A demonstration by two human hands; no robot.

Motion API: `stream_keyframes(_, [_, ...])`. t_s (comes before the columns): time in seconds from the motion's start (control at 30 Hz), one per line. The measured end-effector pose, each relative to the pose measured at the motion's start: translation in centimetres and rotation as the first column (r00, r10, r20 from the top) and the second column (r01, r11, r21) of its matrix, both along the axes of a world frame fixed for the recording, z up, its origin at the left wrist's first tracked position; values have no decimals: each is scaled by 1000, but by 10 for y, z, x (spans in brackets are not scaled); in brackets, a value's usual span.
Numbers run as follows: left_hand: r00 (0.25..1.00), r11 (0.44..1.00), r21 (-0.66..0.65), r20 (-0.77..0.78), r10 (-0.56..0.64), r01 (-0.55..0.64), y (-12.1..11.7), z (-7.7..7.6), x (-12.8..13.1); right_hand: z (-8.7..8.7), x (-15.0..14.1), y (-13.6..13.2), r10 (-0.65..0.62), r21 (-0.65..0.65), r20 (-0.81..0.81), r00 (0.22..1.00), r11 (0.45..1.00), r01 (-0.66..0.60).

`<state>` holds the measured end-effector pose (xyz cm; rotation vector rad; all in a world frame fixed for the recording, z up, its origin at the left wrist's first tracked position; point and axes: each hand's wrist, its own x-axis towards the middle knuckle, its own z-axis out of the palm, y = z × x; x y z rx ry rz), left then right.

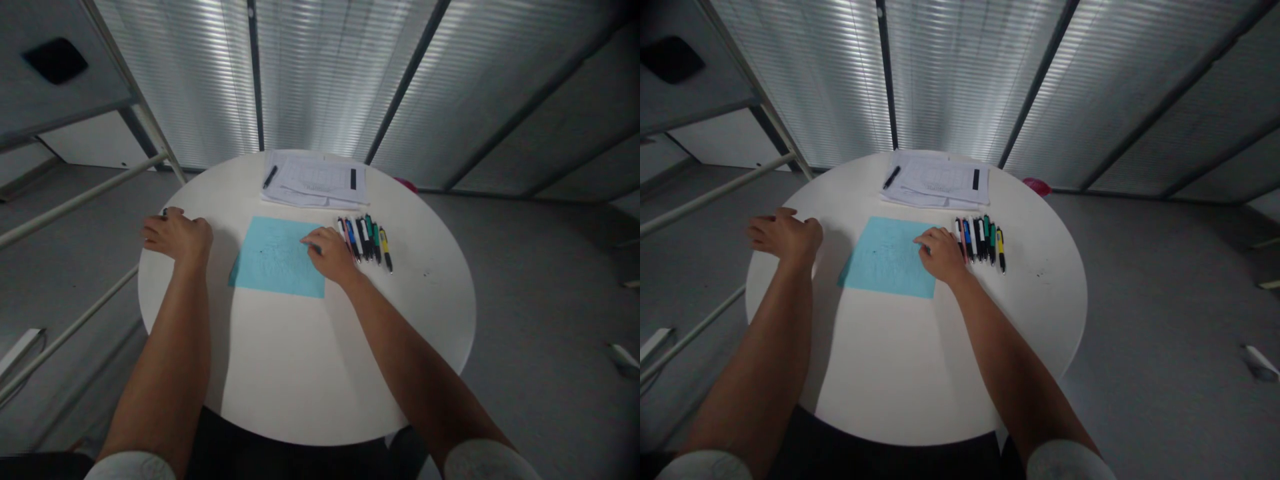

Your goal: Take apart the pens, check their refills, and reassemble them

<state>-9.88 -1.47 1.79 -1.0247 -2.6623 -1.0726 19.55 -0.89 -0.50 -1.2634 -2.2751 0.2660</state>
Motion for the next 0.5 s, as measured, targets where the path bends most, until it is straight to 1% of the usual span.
stream_keyframes(0.07, [999,999,-32,25,31,-30,0,-5,-6,0,0,0,4,-8,0,1000,1000,-4])
stream_keyframes(0.13, [996,996,-91,94,10,-2,1,-9,-10,-1,0,1,13,-8,1,1000,1000,-13])
stream_keyframes(0.2, [992,993,-115,128,-3,18,2,-11,-12,-3,1,1,21,3,-4,1000,1000,-21])
stream_keyframes(0.27, [991,995,-99,137,6,8,3,-13,-14,-4,1,2,26,23,-17,1000,999,-26])
stream_keyframes(0.4, [988,1000,-11,156,23,-22,5,-17,-20,-7,2,3,45,58,-51,998,997,-42])
stream_keyframes(0.5, [985,999,5,170,34,-36,6,-18,-23,-8,2,5,51,71,-71,996,996,-46])
